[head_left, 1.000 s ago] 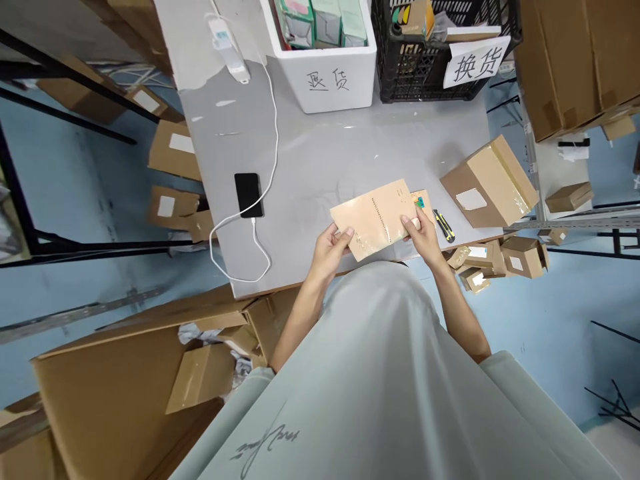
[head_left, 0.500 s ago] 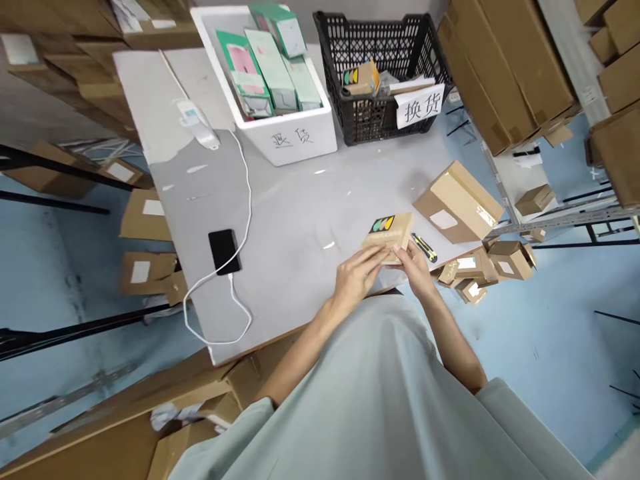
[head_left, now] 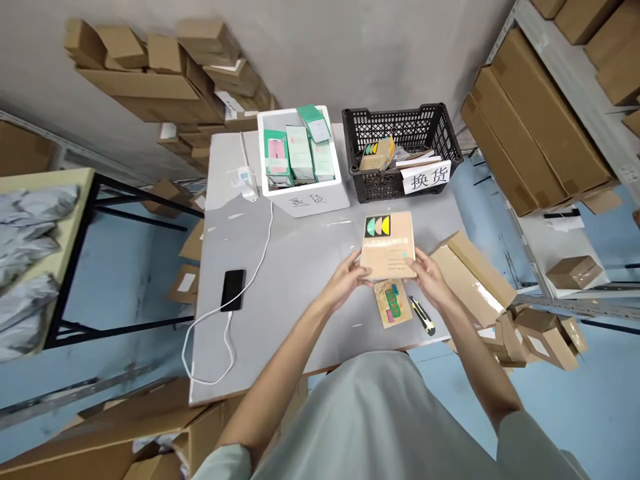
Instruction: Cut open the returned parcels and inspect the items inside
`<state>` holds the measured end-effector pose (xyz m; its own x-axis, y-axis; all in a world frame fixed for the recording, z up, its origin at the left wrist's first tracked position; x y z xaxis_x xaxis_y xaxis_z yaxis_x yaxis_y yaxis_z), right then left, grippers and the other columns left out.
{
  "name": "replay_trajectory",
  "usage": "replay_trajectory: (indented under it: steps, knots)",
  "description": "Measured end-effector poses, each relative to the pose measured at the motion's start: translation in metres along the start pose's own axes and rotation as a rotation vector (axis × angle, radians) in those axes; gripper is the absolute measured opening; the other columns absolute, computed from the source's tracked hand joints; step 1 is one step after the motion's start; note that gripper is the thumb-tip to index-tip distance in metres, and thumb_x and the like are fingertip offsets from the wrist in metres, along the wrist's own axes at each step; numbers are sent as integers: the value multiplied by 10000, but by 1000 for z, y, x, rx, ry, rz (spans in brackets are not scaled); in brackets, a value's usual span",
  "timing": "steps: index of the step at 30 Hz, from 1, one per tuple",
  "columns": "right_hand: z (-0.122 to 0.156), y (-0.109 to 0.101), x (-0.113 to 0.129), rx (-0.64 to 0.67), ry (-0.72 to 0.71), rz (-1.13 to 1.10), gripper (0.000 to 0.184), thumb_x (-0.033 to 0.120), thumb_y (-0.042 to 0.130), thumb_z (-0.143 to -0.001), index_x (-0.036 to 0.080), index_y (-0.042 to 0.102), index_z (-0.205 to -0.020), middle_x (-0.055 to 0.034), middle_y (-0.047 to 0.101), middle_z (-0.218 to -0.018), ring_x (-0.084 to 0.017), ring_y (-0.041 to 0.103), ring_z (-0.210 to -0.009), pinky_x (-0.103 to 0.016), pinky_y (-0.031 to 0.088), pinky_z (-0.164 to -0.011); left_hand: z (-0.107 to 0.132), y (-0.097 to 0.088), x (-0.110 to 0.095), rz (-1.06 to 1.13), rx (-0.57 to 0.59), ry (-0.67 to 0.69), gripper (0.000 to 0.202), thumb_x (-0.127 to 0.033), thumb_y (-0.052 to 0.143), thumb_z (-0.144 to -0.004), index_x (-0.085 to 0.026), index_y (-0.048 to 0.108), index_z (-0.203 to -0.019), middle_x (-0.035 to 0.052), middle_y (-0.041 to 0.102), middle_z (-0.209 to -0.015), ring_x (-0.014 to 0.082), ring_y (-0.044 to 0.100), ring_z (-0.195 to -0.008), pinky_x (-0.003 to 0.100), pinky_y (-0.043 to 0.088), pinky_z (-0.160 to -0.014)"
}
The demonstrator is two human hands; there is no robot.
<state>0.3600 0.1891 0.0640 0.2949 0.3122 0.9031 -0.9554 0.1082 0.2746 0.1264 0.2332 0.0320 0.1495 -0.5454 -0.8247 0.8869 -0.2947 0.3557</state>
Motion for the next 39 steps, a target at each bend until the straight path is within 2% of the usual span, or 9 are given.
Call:
replay_trajectory:
  steps: [5,11,14,20,24,28,31,34,39]
  knots:
    - [-123,-25,43,56,-42,48,686,624,950,-900,257,781,-1454,-80,890,-1257,-244,862,-945,-308,739,-691,-97,0,-73,-80,-74,175,874,-302,910,-802,-256,667,-1640,92,844,-1222,209,778,-941,295,652,-741]
    - [-251,-46,92,-42,-72,24,271,332,907,-1003,196,850,-1231,-73,904,-1112,-154,816,-769,-257,750,-755,-216,2,-137,-56,-204,305,539,-218,939,-875,-152,768,-1383,122,858,-1218,246,822,-1088,423,727,-978]
    - [-289,-63,111,-124,-51,-37,32,164,804,-1041,170,835,-1049,-77,894,-1051,-161,828,-859,-298,761,-938,-266,19,-156,-9,-260,293,442,-120,916,-897,-120,770,-1314,129,848,-1225,261,820,-1175,471,707,-1091]
    - [-326,-103,133,-368,-80,-138,231,-42,680,-965,148,774,-1056,-57,821,-1014,-153,819,-1055,-335,684,-1160,-322,51,-170,-29,-371,254,536,24,805,-892,-117,739,-1406,197,779,-1447,299,770,-1375,454,627,-1219]
    - [-302,-123,119,-407,-10,-8,417,20,750,-906,127,757,-1309,-54,802,-1048,-179,800,-1105,-382,678,-1166,-301,50,-124,-86,-356,203,408,-60,821,-897,-113,767,-1297,172,809,-1370,263,801,-1228,458,649,-1161]
    - [-216,-124,76,-253,-35,132,465,258,908,-862,217,792,-1310,-109,846,-1279,-278,773,-1301,-524,629,-1229,-232,29,-32,-263,-341,105,405,-265,873,-865,-157,798,-1248,139,819,-1354,226,795,-1093,436,649,-1091]
    - [-130,-110,20,-114,-63,164,491,483,948,-870,273,815,-1293,-119,807,-1491,-324,728,-1425,-549,570,-1286,-167,7,47,-311,-416,-80,378,-318,860,-833,-167,796,-1173,146,829,-1274,260,789,-1089,423,643,-1026]
    - [-57,-99,-52,-79,59,172,567,594,928,-878,287,792,-1335,-130,790,-1528,-322,733,-1430,-547,524,-1317,-103,-7,116,-319,-485,-254,373,-302,850,-825,-169,774,-1165,154,831,-1180,295,779,-1125,439,626,-1032]
    - [6,-96,-161,-105,332,355,529,569,870,-855,227,764,-1245,-182,821,-1396,-363,742,-1394,-559,526,-1290,-30,-9,201,-329,-586,-509,478,-267,893,-790,-179,739,-1233,163,835,-1187,348,750,-1278,441,566,-1118]
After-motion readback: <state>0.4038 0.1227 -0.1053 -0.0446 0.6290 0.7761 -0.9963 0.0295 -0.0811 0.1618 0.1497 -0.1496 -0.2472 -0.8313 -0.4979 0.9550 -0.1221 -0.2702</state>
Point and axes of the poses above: each hand's wrist, its own z-axis away from the middle knuckle, its own y-axis out of the palm, x = y × z, the point moved 4 cm from there along -z, towards the middle knuckle
